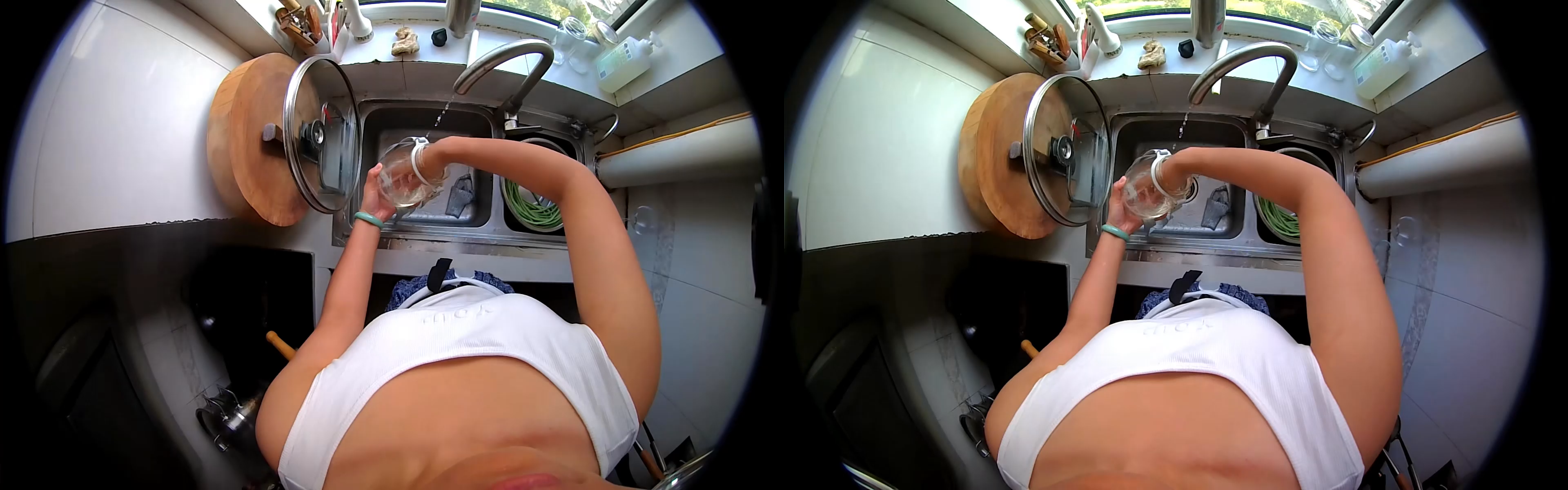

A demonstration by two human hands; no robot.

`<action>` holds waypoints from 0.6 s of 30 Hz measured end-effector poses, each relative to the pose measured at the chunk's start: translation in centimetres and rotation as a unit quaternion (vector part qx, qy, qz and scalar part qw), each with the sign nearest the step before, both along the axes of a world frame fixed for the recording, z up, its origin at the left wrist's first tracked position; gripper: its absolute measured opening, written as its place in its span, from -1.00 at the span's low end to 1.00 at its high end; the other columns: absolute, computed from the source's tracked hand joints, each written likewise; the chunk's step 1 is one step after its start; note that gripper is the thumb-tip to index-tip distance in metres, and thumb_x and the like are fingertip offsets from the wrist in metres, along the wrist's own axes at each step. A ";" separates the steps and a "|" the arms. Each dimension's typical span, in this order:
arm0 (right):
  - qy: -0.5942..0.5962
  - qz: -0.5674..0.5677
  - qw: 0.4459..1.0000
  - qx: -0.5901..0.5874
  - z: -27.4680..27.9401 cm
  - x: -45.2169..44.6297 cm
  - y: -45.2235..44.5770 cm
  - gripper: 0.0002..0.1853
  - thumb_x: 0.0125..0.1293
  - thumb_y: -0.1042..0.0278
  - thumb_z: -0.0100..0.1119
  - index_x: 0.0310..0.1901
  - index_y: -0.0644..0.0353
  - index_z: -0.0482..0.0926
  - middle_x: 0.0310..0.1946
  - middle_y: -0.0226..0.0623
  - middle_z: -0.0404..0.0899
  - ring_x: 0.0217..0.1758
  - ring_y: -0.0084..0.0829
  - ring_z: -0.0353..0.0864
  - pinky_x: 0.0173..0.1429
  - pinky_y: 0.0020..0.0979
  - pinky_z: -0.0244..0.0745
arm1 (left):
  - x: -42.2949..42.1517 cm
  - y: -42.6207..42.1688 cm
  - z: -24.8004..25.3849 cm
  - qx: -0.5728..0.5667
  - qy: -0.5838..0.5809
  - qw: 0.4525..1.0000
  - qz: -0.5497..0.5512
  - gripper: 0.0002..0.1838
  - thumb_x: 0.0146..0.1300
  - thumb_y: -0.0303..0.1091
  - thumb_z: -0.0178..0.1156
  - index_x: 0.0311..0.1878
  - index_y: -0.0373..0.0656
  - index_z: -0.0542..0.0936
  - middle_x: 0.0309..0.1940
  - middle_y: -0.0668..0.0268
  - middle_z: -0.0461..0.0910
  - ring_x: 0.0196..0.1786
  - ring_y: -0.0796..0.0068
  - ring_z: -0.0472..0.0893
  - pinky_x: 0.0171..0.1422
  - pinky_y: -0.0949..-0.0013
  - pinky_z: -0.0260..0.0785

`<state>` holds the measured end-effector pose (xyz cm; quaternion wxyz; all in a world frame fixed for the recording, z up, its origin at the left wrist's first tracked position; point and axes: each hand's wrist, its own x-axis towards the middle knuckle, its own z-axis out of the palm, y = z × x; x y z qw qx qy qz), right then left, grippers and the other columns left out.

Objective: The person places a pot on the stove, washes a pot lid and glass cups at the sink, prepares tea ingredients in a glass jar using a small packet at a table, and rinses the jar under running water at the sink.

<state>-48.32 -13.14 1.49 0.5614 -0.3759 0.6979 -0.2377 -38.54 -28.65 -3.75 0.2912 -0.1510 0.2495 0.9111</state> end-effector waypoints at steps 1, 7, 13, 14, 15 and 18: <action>0.014 -0.005 1.000 -0.013 -0.1 0.7 -0.2 -0.46 0.13 0.36 0.16 0.20 0.05 0.36 0.09 -0.20 0.46 0.17 -0.26 0.41 0.25 -0.31 0.28 | -0.2 0.5 0.5 -0.001 -0.001 1.000 0.000 -0.34 0.13 0.17 0.06 0.13 -0.17 0.42 -0.01 0.17 0.51 0.08 0.18 0.49 0.17 -0.01 0.34; 0.449 0.162 0.879 0.014 1.1 0.7 -0.8 -0.42 0.10 -0.02 0.17 0.19 -0.07 0.43 0.22 -0.29 0.37 0.31 -0.27 0.31 0.37 -0.24 0.18 | -1.6 1.1 2.5 -0.001 0.033 0.999 0.024 -0.40 0.17 0.08 0.06 0.13 -0.18 0.42 0.04 0.15 0.49 0.11 0.17 0.48 0.20 0.05 0.34; 0.162 -0.144 0.976 -0.013 0.4 0.7 0.4 -0.46 0.12 0.04 0.15 0.16 -0.01 0.45 0.15 -0.25 0.40 0.29 -0.26 0.29 0.36 -0.31 0.13 | -2.8 2.3 1.0 0.000 0.022 0.998 0.051 -0.43 0.16 0.05 0.08 0.08 -0.20 0.44 -0.02 0.17 0.52 0.05 0.20 0.52 0.15 0.11 0.39; 0.159 -0.091 0.982 0.033 0.8 0.1 0.6 -0.50 0.13 0.07 0.14 0.13 0.01 0.48 0.11 -0.25 0.44 0.23 -0.28 0.35 0.31 -0.31 0.18 | -2.7 2.5 0.8 0.001 0.009 0.998 0.056 -0.44 0.16 0.05 0.08 0.07 -0.19 0.45 -0.03 0.17 0.52 0.03 0.21 0.53 0.14 0.13 0.41; 0.154 -0.037 0.984 0.078 2.4 0.2 0.3 -0.53 0.14 0.10 0.13 0.10 0.04 0.50 0.06 -0.26 0.48 0.18 -0.30 0.40 0.26 -0.30 0.23 | -2.5 2.6 0.9 0.002 -0.005 0.998 0.061 -0.45 0.16 0.05 0.09 0.07 -0.17 0.45 -0.04 0.18 0.53 0.01 0.21 0.53 0.12 0.14 0.42; -0.119 -0.377 0.918 -0.041 -1.2 0.1 -0.3 -0.62 0.24 0.35 0.09 0.11 0.16 0.43 -0.06 -0.29 0.52 0.00 -0.42 0.50 0.02 -0.42 0.44 | -2.5 3.3 0.7 0.004 0.014 0.998 0.064 -0.47 0.14 0.06 0.11 0.06 -0.13 0.46 -0.06 0.18 0.53 -0.02 0.21 0.55 0.08 0.13 0.44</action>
